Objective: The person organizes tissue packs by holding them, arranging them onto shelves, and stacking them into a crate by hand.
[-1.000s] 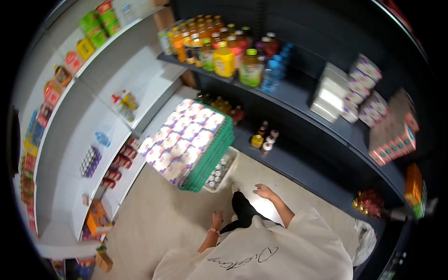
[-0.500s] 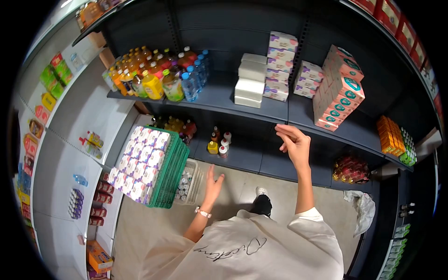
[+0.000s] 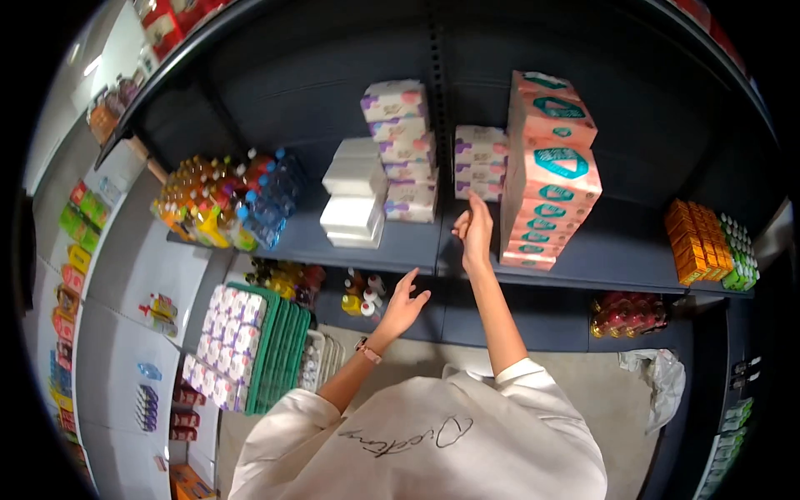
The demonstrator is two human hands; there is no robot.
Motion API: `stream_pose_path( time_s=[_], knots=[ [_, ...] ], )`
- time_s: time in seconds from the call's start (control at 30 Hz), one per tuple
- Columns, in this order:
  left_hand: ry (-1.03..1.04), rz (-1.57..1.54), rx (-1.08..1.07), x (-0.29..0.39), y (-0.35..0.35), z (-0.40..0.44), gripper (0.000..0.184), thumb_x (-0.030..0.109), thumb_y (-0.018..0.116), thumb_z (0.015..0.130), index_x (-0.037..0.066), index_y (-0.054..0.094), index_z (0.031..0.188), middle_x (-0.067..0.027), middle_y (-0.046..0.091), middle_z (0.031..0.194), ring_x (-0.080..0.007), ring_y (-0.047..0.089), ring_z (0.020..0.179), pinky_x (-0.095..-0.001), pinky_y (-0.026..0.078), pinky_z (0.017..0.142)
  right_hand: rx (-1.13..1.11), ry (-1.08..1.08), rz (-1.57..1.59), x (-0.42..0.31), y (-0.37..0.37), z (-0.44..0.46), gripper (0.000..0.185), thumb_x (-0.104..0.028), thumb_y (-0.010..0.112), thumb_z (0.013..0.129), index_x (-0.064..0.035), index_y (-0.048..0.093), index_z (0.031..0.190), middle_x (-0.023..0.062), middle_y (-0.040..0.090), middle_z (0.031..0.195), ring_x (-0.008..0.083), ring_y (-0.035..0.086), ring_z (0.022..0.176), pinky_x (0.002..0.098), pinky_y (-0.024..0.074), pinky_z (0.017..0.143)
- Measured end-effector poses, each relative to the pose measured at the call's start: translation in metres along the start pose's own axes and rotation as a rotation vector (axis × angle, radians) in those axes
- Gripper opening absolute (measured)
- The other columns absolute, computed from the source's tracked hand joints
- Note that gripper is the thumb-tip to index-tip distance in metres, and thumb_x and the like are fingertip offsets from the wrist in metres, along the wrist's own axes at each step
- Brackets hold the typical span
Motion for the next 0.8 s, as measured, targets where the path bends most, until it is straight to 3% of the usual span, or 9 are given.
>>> stream_pose_path(
  time_s=[0.1,0.23,0.33,0.4,0.47,0.6,0.63,0.73,0.8],
  knots=[
    [0.016,-0.213,-0.047,0.032,0.018,0.07,0.061,0.02,0.058,0.085,0.001,0.03,0.135,-0.0207,0.037,0.134,-0.026,0.045,0.117,-0.031,0.04,0.092,0.055,0.074,0.073,0.008,-0.009,0.059,0.043,-0.031,0.047,0.089,-0.0059,0.042,0.123,0.0078,0.057,0.093,0.0094,0.049,0.054,0.0262,0.0488,0.059],
    [-0.036,-0.47,-0.011,0.081,0.028,0.16,0.055,0.019,0.052,0.087,-0.003,0.031,0.133,-0.0209,0.04,0.132,-0.0249,0.043,0.12,-0.0306,0.032,0.099,0.146,0.189,0.228,0.029,-0.015,0.141,0.053,-0.038,0.054,0.083,-0.009,0.041,0.125,0.0125,0.04,0.125,0.0262,0.049,0.1,0.0344,0.0463,0.081],
    [-0.01,-0.434,0.075,0.087,0.036,0.218,0.051,0.021,0.046,0.088,-0.005,0.035,0.13,-0.0197,0.044,0.129,-0.0252,0.042,0.121,-0.0309,0.031,0.099,0.19,0.21,0.365,0.043,-0.022,0.183,0.05,-0.04,0.056,0.081,-0.013,0.045,0.121,0.0061,0.045,0.121,0.0199,0.049,0.101,0.0344,0.0417,0.085],
    [0.03,-0.325,0.125,0.058,0.047,0.264,0.048,0.025,0.045,0.09,0.004,0.038,0.132,-0.0059,0.054,0.113,-0.0156,0.049,0.098,-0.0281,0.039,0.082,0.198,0.115,0.399,0.04,-0.019,0.196,0.048,-0.039,0.06,0.079,-0.0148,0.048,0.118,0.0015,0.052,0.114,0.0152,0.049,0.105,0.0334,0.0382,0.089],
    [-0.048,-0.507,0.134,0.096,0.044,0.255,0.049,0.024,0.048,0.089,-0.004,0.039,0.127,-0.016,0.049,0.124,-0.0231,0.047,0.113,-0.0299,0.036,0.093,0.164,0.059,0.563,0.046,-0.017,0.22,0.049,-0.037,0.062,0.079,-0.0144,0.047,0.119,0.0018,0.055,0.108,0.0164,0.05,0.104,0.0325,0.039,0.089],
    [-0.018,-0.432,0.219,0.086,0.048,0.261,0.053,0.029,0.048,0.088,0.001,0.036,0.131,-0.0085,0.054,0.11,-0.015,0.049,0.093,-0.0275,0.04,0.077,0.507,0.093,0.426,0.01,0.017,0.195,0.047,-0.038,0.059,0.081,-0.0116,0.046,0.118,0.004,0.056,0.106,0.0174,0.055,0.091,0.0288,0.0462,0.075],
    [0.033,-0.494,0.192,0.092,0.041,0.248,0.061,0.033,0.049,0.087,0.0,0.029,0.134,-0.0124,0.047,0.121,-0.0191,0.046,0.105,-0.0297,0.039,0.083,0.56,0.089,0.361,0.011,0.022,0.185,0.046,-0.039,0.057,0.083,-0.0105,0.046,0.118,0.0041,0.056,0.107,0.0172,0.056,0.087,0.0271,0.0476,0.07],
    [0.071,-0.612,0.199,0.111,0.013,0.191,0.071,0.032,0.049,0.088,0.001,0.012,0.14,-0.018,0.026,0.139,-0.0262,0.031,0.126,-0.0324,0.029,0.101,0.185,0.031,0.523,0.023,0.023,0.122,0.045,-0.04,0.046,0.091,-0.0085,0.043,0.123,0.0048,0.051,0.12,0.0155,0.051,0.107,0.0312,0.0428,0.088],
    [0.048,-0.685,0.279,0.104,0.0,0.146,0.072,0.021,0.054,0.088,-0.003,0.01,0.139,-0.0181,0.03,0.137,-0.0239,0.031,0.125,-0.0337,0.027,0.103,0.092,0.147,0.495,0.028,0.027,0.064,0.042,-0.032,0.046,0.091,-0.008,0.041,0.125,0.0069,0.047,0.125,0.021,0.047,0.114,0.0359,0.0376,0.097]
  ],
)
Point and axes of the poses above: each hand's wrist, its own z-axis towards the middle knuckle, its own y-axis out of the palm, x = y × z, the point moved 1 cm from there along z, towards the middle knuckle
